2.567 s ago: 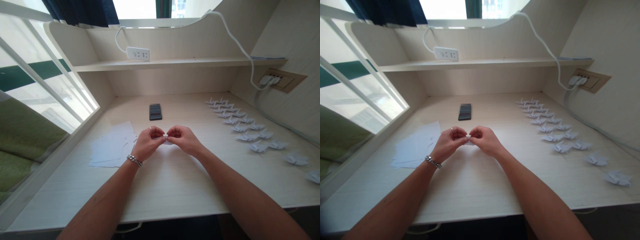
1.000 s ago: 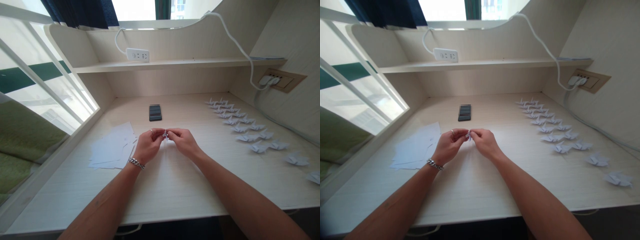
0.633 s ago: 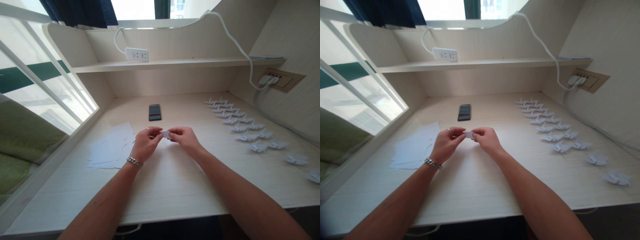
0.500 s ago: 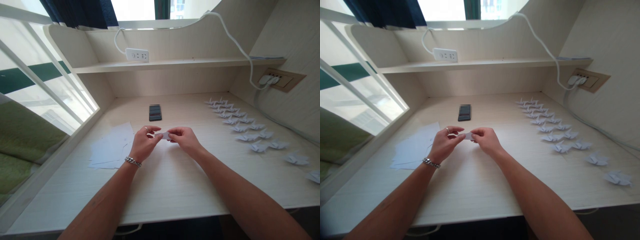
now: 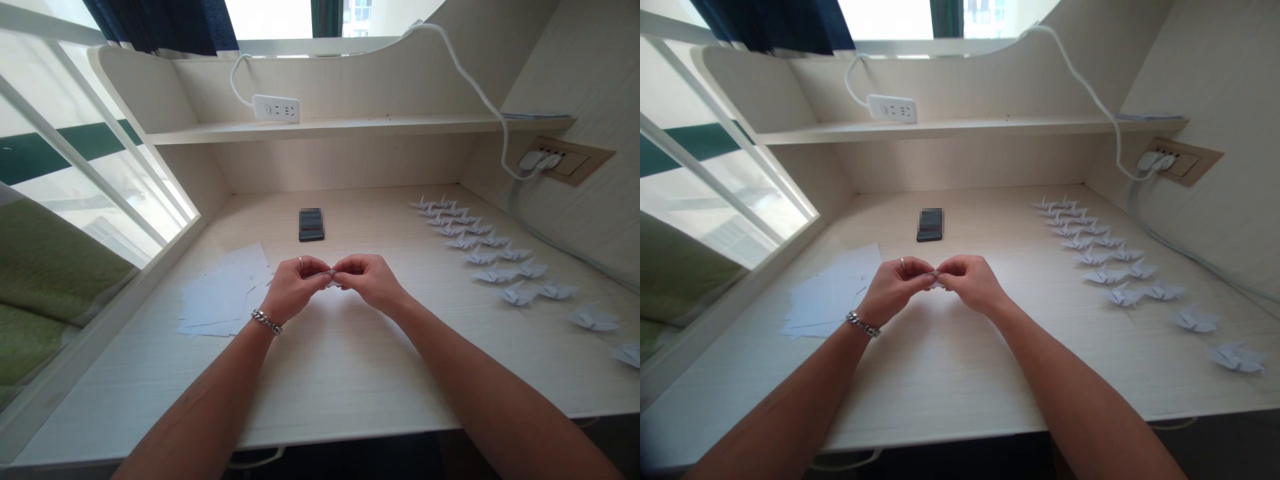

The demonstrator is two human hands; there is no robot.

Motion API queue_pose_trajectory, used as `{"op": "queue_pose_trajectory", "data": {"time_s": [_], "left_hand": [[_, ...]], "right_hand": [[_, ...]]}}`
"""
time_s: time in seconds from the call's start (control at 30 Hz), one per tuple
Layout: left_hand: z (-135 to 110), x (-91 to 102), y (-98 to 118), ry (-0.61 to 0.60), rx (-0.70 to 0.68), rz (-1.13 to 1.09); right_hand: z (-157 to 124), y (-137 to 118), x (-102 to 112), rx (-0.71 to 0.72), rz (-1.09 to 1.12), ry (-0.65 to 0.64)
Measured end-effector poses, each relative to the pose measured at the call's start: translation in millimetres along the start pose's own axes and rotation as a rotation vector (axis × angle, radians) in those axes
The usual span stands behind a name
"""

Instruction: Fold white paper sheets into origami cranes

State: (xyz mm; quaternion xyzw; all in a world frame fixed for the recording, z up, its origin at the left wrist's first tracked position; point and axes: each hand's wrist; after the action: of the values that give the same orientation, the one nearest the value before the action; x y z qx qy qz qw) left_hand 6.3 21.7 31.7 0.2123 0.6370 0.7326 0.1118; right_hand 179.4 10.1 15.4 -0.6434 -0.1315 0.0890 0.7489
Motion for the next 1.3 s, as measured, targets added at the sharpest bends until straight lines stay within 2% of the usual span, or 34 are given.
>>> {"op": "queue_pose_trajectory", "data": {"time_s": [0.23,0.47,0.6,0.73,1.07,1.3], "left_hand": [[-1.5,-1.5,3.9,0.01,-0.023,-0.074],[-2.4,0.0,1.7,0.044,-0.09,0.099],[-3.0,-0.4,0.3,0.03,-0.101,0.122],[-2.5,-1.2,-1.3,0.025,-0.103,0.048],[-0.2,-0.7,-2.3,0.032,-0.082,-0.129],[0.7,-1.8,-6.3,0.06,-0.095,-0.093]], "right_hand": [[-2.8,-5.6,-2.0,-0.047,0.207,0.029],[-1.5,-5.5,0.4,-0.088,0.267,0.023],[-1.1,-5.6,1.9,-0.088,0.204,0.031],[-0.9,-6.1,2.7,-0.071,0.127,0.029],[-1.6,-2.5,2.3,0.1,-0.097,0.112],[-5.4,-5.4,-2.7,0.17,-0.213,0.134]]}}
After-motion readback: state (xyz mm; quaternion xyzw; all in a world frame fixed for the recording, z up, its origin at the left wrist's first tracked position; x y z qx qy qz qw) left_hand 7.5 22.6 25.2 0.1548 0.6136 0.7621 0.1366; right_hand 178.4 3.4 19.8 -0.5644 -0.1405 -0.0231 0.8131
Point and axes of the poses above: each hand's wrist, its own z-axis towards the middle knuckle, its own x-axis out of the back of the hand, y = z × x, and after that the axes turned 10 degrees about -y, right-handed
